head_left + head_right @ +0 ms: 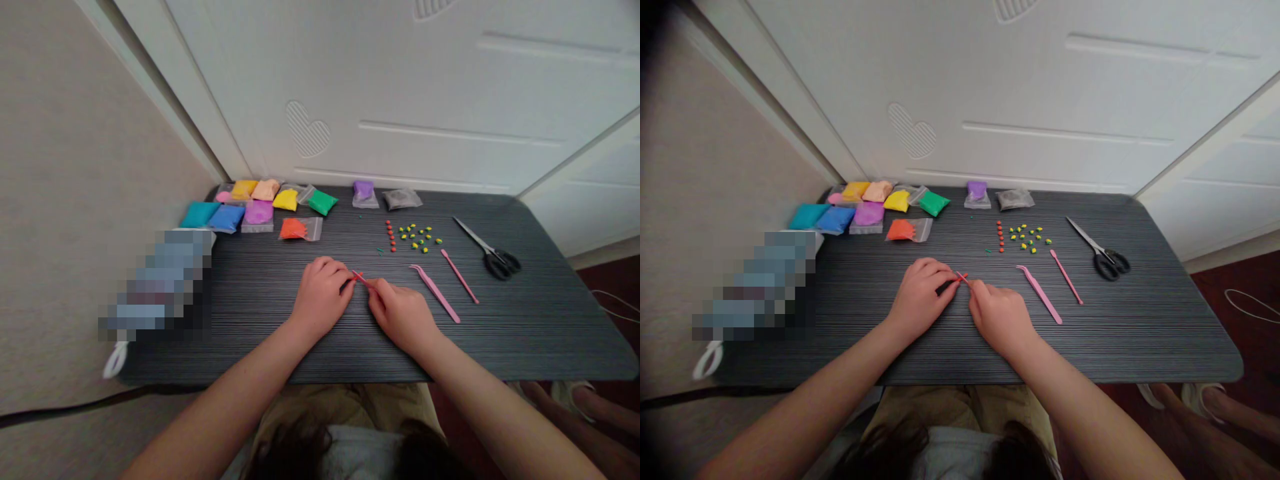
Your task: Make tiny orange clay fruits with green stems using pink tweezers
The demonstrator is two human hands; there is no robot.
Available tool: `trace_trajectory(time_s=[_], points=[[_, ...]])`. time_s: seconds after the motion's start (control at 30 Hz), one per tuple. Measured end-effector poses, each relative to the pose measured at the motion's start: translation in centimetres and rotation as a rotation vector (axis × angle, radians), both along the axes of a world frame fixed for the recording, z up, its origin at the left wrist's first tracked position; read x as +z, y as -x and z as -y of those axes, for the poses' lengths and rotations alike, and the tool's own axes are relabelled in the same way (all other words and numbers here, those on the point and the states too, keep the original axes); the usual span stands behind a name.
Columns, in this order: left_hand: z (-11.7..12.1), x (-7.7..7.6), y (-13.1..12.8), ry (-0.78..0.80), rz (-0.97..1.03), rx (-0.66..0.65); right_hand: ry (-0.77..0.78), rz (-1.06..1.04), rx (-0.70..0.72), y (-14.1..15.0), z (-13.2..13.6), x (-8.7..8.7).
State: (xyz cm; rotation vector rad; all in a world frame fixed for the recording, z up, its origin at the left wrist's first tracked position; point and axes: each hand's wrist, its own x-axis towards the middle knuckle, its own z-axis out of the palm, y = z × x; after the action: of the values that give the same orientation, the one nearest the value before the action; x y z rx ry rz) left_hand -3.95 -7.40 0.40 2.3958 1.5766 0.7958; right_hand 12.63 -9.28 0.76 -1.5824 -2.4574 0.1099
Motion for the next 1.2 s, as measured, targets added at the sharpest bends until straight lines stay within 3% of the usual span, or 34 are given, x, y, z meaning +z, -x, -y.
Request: trace_trajectory(time_s=[1.2], points=[[-0.22,0.26,0.32,-0.002,0.018,0.041,-0.054,0.103,-0.029,0.40,-0.14,0.13]])
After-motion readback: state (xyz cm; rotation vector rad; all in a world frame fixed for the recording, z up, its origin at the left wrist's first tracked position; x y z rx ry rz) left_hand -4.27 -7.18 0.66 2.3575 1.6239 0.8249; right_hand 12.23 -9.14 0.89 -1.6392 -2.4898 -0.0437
